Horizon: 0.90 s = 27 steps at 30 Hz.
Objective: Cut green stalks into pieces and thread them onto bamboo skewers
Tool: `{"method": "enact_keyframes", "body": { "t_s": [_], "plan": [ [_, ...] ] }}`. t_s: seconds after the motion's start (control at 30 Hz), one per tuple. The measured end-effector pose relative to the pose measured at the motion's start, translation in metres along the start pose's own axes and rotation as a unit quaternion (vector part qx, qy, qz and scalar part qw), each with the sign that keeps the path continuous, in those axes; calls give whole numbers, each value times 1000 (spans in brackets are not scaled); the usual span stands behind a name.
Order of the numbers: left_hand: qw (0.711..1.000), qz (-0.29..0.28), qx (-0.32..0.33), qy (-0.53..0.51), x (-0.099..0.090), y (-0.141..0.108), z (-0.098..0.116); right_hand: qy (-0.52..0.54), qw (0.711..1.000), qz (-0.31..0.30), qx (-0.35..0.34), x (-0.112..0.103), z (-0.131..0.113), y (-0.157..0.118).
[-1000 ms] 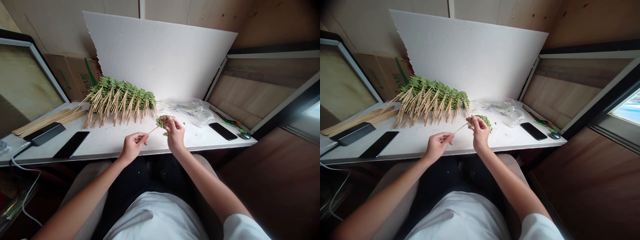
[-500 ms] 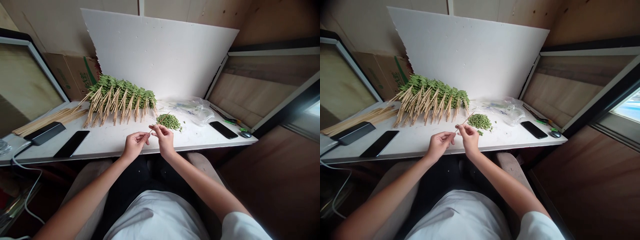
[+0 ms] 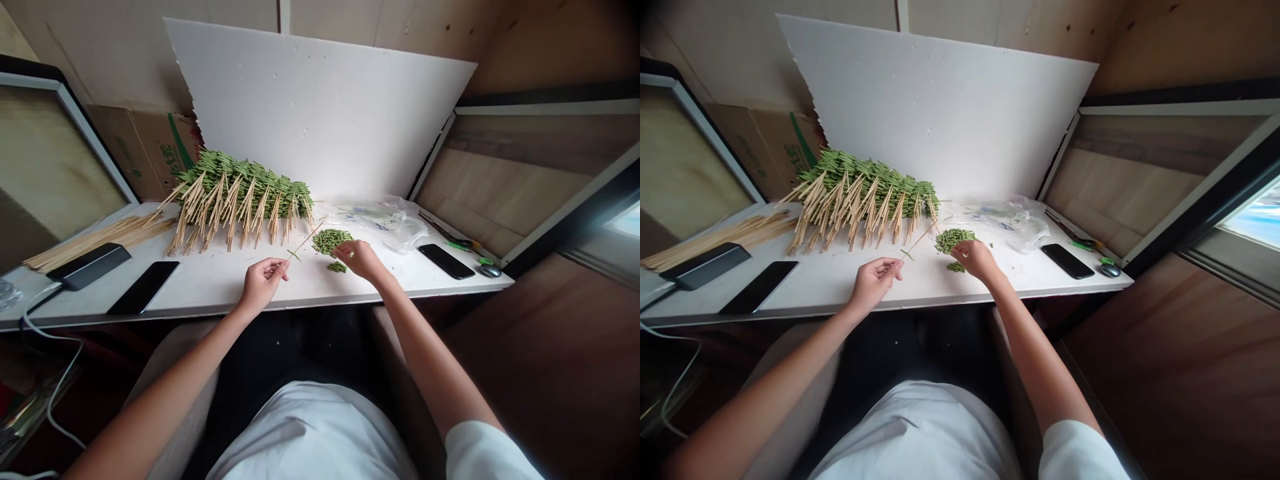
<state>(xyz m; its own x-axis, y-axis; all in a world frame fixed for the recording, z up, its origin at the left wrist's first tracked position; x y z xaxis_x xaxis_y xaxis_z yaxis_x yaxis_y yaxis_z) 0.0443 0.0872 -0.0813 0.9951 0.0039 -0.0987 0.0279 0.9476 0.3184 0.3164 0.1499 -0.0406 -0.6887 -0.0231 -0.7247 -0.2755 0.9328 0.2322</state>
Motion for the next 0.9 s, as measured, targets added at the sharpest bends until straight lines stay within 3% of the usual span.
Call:
{"method": "enact_keyframes", "body": {
  "t_s": [0.07, 0.17, 0.47, 0.53, 0.63, 0.77, 0.9],
  "plan": [
    [1000, 5, 13, 18, -1, 1, -2, -95, 992, -56, 59, -3, 26, 1],
    [999, 4, 21, 31, 0, 1, -4, -140, 980, -94, 106, 2, 43, 0],
    [999, -7, 24, 39, 4, 0, -3, -214, 975, -38, 34, 3, 22, -1],
    [999, -12, 29, 44, 4, 0, -2, -146, 989, -9, 20, -1, 19, 0],
    [997, -18, 39, 58, 3, -1, -1, 58, 998, 22, 4, -5, 17, 3],
    [997, -20, 46, 66, 2, -1, 0, 314, 948, 45, 25, -4, 23, 6],
    [995, -23, 56, 73, 3, -2, 2, 465, 884, 36, 40, 2, 23, 6]
  ]
}}
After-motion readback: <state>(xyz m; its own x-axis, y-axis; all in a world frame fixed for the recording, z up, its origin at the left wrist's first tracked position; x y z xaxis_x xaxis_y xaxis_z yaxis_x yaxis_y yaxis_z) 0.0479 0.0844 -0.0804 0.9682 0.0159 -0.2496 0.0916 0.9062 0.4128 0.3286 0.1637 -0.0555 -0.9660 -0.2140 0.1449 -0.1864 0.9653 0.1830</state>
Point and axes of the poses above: each hand's wrist, its own y-axis towards the middle knuckle, its own x-axis out of the palm, z = x × y, the point moved 7 cm from there along y, towards the middle knuckle, and after that the axes turned 5 degrees about -z, right-handed, at the moved point
